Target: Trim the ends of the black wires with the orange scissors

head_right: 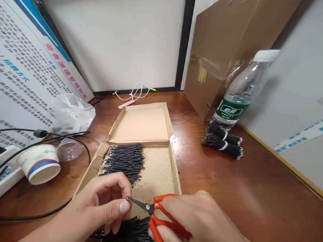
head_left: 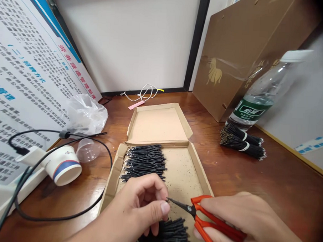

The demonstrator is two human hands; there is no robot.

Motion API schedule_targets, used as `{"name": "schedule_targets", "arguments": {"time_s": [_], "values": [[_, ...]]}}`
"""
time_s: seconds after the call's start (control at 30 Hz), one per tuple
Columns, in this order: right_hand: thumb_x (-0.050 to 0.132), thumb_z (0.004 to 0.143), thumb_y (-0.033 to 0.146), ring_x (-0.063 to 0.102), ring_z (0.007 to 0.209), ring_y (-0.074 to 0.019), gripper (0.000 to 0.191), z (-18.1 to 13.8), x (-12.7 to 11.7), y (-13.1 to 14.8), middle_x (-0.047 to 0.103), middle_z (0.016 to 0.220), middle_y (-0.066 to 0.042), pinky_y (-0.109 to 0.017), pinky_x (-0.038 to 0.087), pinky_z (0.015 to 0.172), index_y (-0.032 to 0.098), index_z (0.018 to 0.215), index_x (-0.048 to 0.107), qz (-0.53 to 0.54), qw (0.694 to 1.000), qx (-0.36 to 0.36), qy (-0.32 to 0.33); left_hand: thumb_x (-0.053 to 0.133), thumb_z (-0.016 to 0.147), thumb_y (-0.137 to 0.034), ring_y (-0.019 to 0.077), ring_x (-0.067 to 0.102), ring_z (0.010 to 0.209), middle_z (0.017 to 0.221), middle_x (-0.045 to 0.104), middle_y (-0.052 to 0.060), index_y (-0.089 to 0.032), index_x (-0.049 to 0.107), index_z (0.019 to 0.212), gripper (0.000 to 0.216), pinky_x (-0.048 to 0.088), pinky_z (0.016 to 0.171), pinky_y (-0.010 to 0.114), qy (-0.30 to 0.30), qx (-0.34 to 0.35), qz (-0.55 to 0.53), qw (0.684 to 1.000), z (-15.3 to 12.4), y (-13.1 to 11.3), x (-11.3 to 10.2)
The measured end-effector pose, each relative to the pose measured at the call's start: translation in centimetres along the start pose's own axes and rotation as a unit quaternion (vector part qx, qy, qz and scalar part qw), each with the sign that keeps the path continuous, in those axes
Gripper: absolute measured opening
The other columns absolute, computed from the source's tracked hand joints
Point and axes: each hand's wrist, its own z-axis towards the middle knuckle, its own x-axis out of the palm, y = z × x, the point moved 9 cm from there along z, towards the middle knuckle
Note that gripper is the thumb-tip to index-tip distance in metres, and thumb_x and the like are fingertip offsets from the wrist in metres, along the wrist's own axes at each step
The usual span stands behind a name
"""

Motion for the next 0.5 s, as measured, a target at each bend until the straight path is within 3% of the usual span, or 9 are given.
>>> {"name": "schedule_targets", "arguments": {"time_s": [0.23,0.5], "values": [[0.054,0.09,0.02,0.047,0.042,-0.0114,0.027,0.59,-0.32,-0.38,0.058,0.049,0.002,-0.024,0.036,0.043,0.022,0.063,0.057,0.011,1.0,0.026,0.004,0.063,0.088,-0.033,0.01,0.041,0.058,0.067,0.053,-0.003,-0.018,0.052,0.078,0.021,0.034,0.049,0.019,-0.013,0.021,0.046,0.999,0.03,-0.66,-0.39],[0.057,0.085,0.017,0.059,0.051,-0.0145,0.014,0.08,0.26,-0.42,0.066,0.059,0.0,-0.024,0.043,0.049,0.022,0.075,0.066,-0.001,0.999,0.039,0.033,0.062,0.085,-0.039,0.0105,0.043,0.057,0.068,0.055,-0.001,-0.017,0.051,0.08,0.024,0.036,0.049,0.02,-0.006,-0.004,0.029,1.0,-0.25,-0.24,-0.23]]}}
